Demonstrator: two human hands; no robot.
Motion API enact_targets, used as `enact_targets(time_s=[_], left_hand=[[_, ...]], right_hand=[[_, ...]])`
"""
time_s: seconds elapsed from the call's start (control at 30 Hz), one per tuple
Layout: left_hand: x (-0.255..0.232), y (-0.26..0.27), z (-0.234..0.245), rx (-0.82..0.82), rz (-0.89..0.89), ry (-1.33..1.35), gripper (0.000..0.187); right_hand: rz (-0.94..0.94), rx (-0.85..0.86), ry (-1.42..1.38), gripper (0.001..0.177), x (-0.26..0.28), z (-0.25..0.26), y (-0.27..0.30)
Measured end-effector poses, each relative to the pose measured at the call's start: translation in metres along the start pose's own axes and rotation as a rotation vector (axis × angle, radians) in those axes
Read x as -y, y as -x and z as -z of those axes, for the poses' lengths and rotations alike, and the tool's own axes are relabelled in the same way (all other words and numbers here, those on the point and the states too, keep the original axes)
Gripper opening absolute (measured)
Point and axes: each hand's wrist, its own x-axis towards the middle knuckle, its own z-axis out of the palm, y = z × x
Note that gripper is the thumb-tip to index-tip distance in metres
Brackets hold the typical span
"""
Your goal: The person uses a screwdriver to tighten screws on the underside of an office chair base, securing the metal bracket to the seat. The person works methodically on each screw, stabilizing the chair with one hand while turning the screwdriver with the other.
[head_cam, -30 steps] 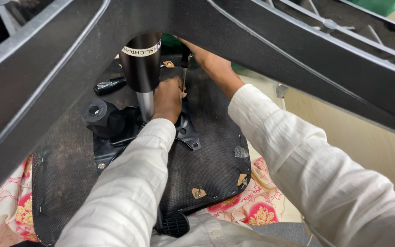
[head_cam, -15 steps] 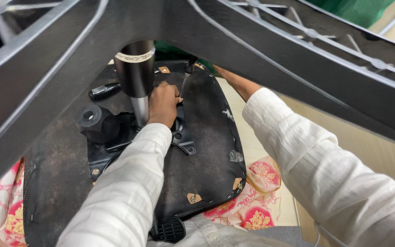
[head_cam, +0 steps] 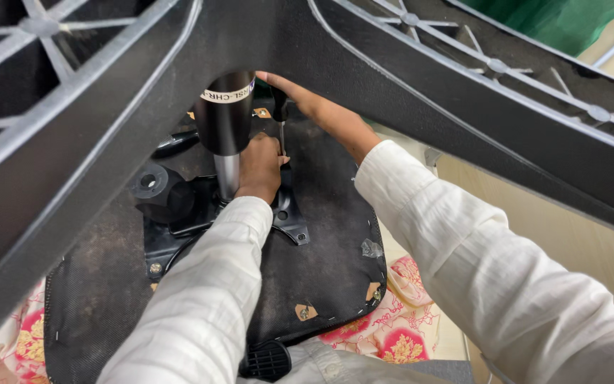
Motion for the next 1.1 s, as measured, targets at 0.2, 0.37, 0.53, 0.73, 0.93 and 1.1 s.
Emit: enact_targets(time_s=[0.2,0.37,0.53,0.73,0.93,1.1], left_hand=[[0.006,0.005,-0.004,-0.075,-0.103,-0.027,0.015],[-0.005,0.004,-0.002,-0.041,-0.037,-0.046,0.016],[-0.008,0.003,0.005,0.013,0.015,-0.019,0.018],[-0.006,-0.001,0.004,0.045,0.064,0.058,0.017],[-0.005,-0.011,-0.001,0.065,0.104,0.054,0.019],[-0.006,-0.009,0.005,0.070,0.142,0.061,0.020]], right_hand=[[0.714,-0.059,1.554,0.075,-0.002,0.008,0.002],[0.807,-0.126,1.609,0.073,-0.006,0.026,-0.014],[0.847,-0.282,1.457,0.070,0.011,0.045,-0.037],[0.758,-0.448,1.420,0.067,0.014,0.067,-0.035],[0.721,-0.339,1.436,0.065,0.006,0.054,-0.027],[0.666,-0.172,1.509,0.063,-0.011,0.025,-0.033]])
